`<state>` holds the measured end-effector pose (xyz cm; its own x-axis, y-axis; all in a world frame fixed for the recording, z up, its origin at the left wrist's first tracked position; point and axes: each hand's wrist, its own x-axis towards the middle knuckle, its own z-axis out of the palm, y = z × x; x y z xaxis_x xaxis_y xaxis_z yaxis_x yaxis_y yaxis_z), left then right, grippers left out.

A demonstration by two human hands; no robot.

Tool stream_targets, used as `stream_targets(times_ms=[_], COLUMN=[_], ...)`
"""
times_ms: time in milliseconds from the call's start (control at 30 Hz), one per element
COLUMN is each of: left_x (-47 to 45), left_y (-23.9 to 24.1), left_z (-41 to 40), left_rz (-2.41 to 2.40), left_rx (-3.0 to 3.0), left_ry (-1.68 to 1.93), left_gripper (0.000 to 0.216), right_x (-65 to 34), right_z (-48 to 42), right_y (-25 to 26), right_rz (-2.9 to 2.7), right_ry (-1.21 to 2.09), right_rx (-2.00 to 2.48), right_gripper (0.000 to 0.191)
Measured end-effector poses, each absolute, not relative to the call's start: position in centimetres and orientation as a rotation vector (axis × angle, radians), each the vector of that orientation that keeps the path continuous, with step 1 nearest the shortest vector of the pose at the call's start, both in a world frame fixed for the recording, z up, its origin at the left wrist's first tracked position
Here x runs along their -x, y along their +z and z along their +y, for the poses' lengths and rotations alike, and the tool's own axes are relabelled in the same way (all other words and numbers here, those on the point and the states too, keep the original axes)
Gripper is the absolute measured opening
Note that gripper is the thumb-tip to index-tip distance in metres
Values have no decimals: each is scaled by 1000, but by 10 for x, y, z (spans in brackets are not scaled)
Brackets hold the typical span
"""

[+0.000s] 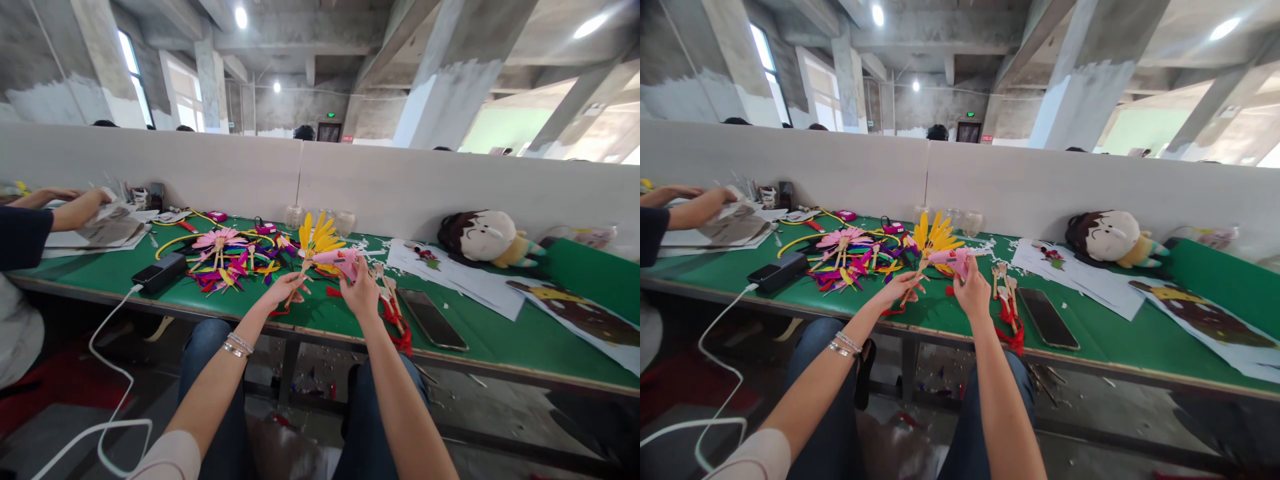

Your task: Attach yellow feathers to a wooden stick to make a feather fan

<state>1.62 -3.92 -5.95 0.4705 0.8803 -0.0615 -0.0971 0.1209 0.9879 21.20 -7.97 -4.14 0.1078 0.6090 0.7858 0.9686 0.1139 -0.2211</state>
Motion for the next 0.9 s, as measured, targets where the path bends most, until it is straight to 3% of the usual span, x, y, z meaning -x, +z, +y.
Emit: stream_targets(times_ms=[900], left_x=[-10], left_y=[-59], left_z=[-35], left_rz=[793], left_rx=[-1269], left_ry=[890], left_gripper=[38], right_x=[-212], right_z=[-79], right_y=[-45], right_rz=[-1520], right_ry=[-573], right_rx=[1513], right_gripper=[58])
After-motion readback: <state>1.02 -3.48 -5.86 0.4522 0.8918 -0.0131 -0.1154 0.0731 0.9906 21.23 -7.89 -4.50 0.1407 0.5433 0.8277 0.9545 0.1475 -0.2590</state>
